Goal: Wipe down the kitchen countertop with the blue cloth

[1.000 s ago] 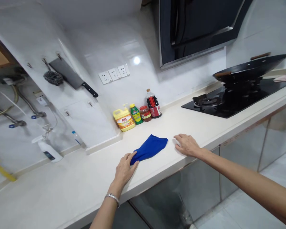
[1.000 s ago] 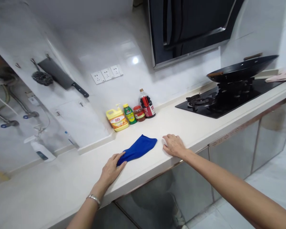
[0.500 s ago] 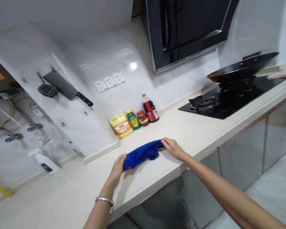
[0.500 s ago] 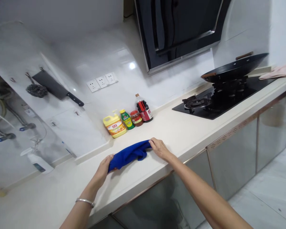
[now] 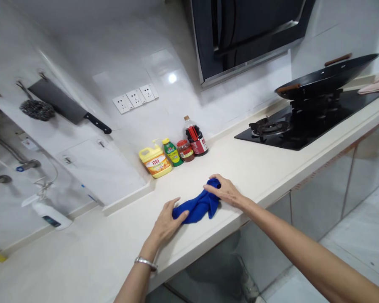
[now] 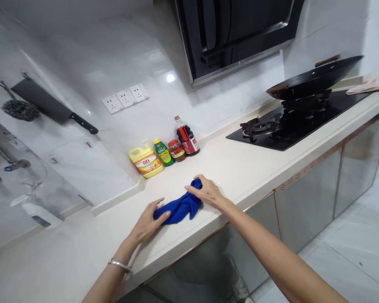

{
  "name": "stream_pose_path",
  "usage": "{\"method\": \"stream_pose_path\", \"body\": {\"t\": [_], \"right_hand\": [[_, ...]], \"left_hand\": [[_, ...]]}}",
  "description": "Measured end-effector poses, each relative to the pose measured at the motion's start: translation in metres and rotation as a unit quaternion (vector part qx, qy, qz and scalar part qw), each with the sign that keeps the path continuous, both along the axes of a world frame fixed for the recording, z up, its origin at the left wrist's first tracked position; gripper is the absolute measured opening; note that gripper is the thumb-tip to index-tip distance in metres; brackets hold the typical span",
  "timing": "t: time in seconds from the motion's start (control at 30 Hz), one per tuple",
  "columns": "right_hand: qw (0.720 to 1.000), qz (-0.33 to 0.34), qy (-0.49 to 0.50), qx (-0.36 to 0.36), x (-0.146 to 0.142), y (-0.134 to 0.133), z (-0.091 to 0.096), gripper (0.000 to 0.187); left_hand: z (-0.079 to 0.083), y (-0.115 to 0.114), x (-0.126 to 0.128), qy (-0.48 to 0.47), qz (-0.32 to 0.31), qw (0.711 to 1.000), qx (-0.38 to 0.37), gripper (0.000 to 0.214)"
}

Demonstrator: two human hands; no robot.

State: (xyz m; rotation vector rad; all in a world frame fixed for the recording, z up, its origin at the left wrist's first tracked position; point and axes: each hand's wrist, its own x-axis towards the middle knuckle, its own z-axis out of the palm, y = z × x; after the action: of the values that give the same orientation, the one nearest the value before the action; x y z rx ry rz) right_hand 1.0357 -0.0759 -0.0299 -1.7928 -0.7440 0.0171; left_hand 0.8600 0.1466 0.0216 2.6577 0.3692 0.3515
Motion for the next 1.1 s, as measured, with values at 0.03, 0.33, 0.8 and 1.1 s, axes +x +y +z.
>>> {"method": "stream_pose_path", "body": {"t": [0.03, 0.33, 0.8, 1.1], "right_hand": [[0.999, 0.035, -0.027, -0.022, -0.003, -0.001, 0.000, 0.074], [0.972, 0.236, -0.025, 0.002, 0.005, -0.008, -0.008, 0.082], [0.978, 0.152, 0.044, 0.136, 0.009, -0.003, -0.017, 0.072], [0.977, 0.210, -0.014, 0.027, 0.030, 0.013, 0.039, 0.030]], "left_hand": [[-0.003, -0.003, 0.001, 0.001, -0.023, 0.999, 0.030, 0.066], [0.000, -0.026, 0.011, 0.007, -0.051, 0.986, 0.161, 0.042], [0.028, -0.019, 0.022, 0.126, -0.010, 0.970, 0.209, 0.041], [0.074, 0.014, -0.010, 0.144, 0.009, 0.958, 0.248, 0.038]]}}
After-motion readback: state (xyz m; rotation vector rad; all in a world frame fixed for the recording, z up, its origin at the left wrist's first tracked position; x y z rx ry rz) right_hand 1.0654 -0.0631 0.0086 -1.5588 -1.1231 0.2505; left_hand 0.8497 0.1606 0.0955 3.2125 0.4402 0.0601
